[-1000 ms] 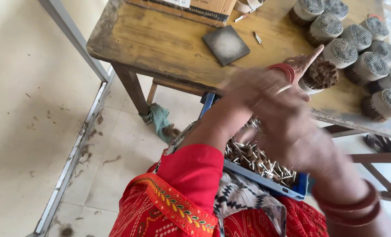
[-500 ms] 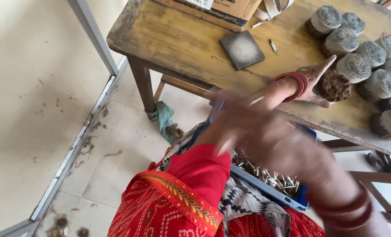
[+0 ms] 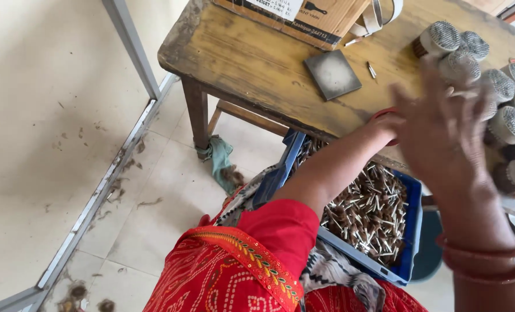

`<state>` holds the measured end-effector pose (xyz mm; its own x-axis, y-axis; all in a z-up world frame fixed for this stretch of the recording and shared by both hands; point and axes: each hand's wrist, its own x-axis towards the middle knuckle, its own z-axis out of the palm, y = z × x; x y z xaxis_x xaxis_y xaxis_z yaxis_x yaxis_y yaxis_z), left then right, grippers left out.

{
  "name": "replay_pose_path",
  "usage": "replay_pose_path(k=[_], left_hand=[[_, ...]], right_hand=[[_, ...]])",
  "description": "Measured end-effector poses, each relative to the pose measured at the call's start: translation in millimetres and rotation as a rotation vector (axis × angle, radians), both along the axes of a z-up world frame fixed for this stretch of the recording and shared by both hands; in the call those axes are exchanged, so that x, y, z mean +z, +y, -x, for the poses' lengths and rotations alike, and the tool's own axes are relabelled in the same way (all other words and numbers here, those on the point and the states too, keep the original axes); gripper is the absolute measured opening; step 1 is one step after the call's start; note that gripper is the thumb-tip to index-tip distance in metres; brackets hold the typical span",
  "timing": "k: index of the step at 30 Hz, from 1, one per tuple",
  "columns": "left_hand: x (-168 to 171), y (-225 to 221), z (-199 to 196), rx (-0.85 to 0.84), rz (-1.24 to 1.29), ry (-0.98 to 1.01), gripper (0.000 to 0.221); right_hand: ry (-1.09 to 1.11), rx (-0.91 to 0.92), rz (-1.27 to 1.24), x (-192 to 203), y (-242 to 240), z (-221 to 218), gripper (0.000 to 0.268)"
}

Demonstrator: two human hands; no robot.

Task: Assembling or sorting materials for brush manufacturing.

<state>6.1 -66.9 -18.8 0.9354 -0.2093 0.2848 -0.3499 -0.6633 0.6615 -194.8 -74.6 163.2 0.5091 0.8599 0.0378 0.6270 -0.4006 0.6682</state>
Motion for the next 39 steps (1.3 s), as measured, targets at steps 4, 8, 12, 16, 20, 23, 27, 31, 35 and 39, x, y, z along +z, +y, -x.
replay_pose_path(k=[4, 8, 12, 16, 20, 23, 27, 31, 35, 39], left_hand=[[-1, 4, -2, 0.023, -0.072, 0.038, 0.146], [-8, 17, 8, 0.054, -0.037, 0.027, 0.146], [-1, 31, 1, 0.079, -0.008, -0.021, 0.145], [-12, 14, 4, 0.068, 0.035, -0.036, 0.144], [-14, 3, 15, 0.036, 0.059, -0.054, 0.144], [-8, 3, 32, 0.044, 0.134, -0.138, 0.140], [-8, 7, 25, 0.029, 0.199, -0.173, 0.137], [-22, 4, -19, -0.034, 0.148, -0.136, 0.141], [-15, 4, -14, -0.007, 0.092, -0.132, 0.144], [-44, -2, -43, -0.014, 0.083, -0.046, 0.122]], right_hand=[[1.150, 0.267, -0.120, -66, -4, 5, 0.042], [1.529, 0.417, -0.031, -39, 8, 17, 0.039], [0.377, 0.061, -0.231, -5, -3, -12, 0.032], [1.052, 0.072, -0.502, -6, -8, 32, 0.027], [1.183, 0.629, -0.368, -13, 21, 85, 0.023], [0.755, 0.512, -0.336, -36, 4, 39, 0.027], [0.328, 0.220, -0.206, -22, -15, 9, 0.019], [0.731, 0.568, -0.421, -6, -9, 63, 0.045], [0.832, 0.851, -0.383, -25, -23, 52, 0.050], [0.497, 0.138, -0.155, -49, -84, -8, 0.038]])
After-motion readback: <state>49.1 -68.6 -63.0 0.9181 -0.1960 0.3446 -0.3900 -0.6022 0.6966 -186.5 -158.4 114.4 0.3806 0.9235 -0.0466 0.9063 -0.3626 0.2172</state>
